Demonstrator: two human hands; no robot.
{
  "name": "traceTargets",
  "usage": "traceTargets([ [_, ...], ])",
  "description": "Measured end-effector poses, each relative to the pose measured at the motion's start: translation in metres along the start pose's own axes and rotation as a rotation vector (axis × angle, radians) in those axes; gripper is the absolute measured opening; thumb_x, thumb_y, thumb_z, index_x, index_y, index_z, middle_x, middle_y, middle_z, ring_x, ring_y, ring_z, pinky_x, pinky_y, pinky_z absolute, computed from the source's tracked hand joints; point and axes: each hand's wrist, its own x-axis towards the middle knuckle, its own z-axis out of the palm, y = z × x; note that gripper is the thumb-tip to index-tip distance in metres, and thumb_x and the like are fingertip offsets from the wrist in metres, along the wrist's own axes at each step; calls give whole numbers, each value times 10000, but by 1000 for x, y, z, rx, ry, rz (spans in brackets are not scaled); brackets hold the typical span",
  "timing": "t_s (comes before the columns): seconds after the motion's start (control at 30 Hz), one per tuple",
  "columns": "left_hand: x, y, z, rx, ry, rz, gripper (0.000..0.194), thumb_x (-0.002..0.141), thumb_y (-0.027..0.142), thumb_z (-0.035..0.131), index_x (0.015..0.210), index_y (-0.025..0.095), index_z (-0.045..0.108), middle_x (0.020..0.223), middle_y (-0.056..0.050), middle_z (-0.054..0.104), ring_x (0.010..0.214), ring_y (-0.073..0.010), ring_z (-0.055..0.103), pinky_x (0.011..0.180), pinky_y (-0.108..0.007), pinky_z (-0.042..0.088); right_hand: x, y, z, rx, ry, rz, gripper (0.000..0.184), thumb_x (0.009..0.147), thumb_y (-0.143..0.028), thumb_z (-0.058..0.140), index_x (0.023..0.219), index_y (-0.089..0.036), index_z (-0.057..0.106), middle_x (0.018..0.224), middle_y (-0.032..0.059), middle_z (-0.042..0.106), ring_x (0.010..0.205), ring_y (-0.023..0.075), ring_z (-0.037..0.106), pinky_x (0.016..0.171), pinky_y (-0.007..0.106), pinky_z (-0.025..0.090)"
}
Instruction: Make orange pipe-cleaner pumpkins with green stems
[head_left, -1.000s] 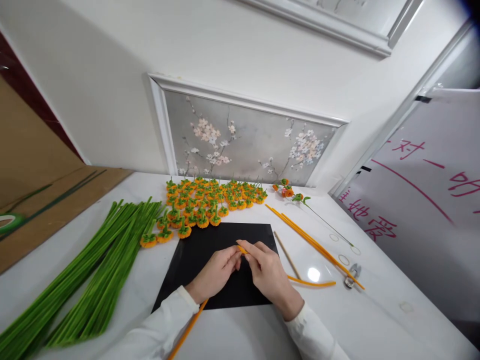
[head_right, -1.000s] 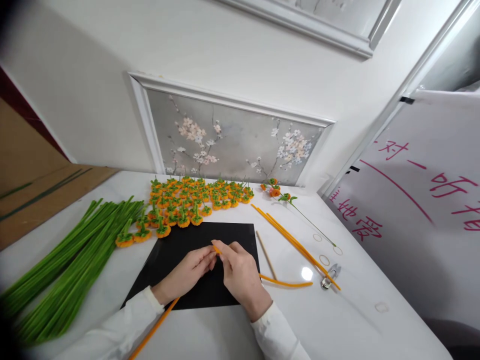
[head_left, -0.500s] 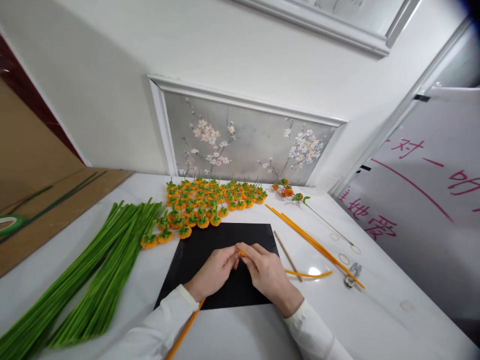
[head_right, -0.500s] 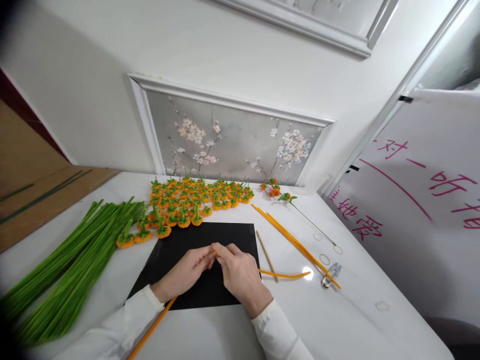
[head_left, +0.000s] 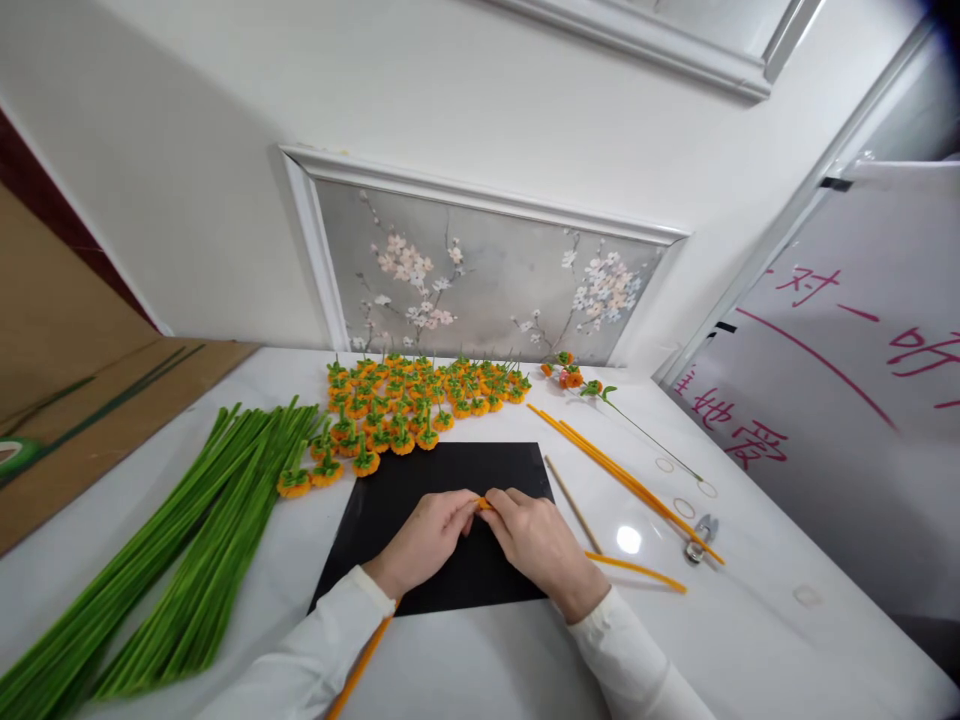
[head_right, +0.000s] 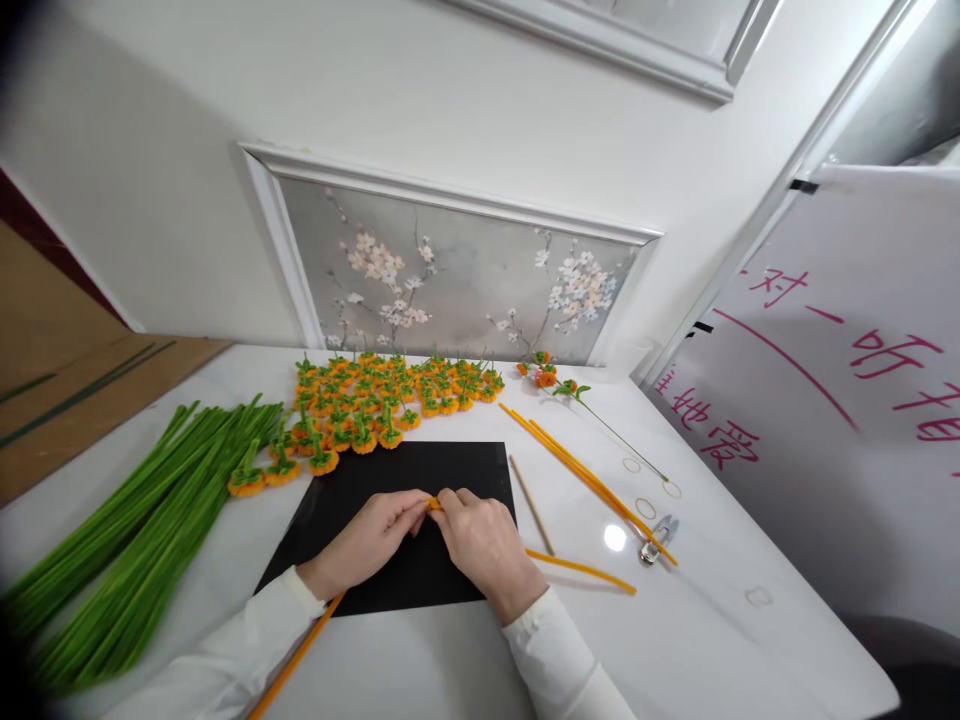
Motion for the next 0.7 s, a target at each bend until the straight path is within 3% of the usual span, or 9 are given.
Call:
traceTargets([
  [0.2, -1, 2, -4, -48, -19, -8, 356, 927, 311, 331, 632, 175, 476, 603, 36, 456, 572, -110, 423, 573, -237, 312, 0, 6, 1, 209, 61, -27, 216, 967, -260, 402, 942, -192, 606, 846, 39, 632, 743, 133, 639, 663, 209, 469],
  [0.37, 0, 3, -6, -145, -39, -33, 351, 911, 354, 373, 632, 168, 477, 626, 33, 453, 593, -108, 409, 578, -233, 313, 0, 9, 1, 213, 91, -74, 229, 961, -211, 402, 883, -187, 617, 833, 32, 629, 718, 119, 620, 667, 201, 460],
  [0.57, 2, 7, -11, -741, -223, -426, 498, 852, 598, 378, 736, 138, 530, 603, 35, 412, 467, -65, 307, 421, -198, 161, 0, 5, -5, 66, 200, -201, 280, 918, -70, 383, 911, -202, 630, 870, 46, 652, 750, 136, 617, 666, 229, 448],
  [0.7, 1, 4, -13, -910, -314, -491, 413, 786, 533, 575, 739, 125, 529, 579, 56, 381, 422, -24, 219, 401, -194, 78, 0, 4, -5, 37, 225, -230, 268, 908, -58, 403, 941, -206, 623, 886, 40, 660, 744, 144, 620, 658, 247, 444],
])
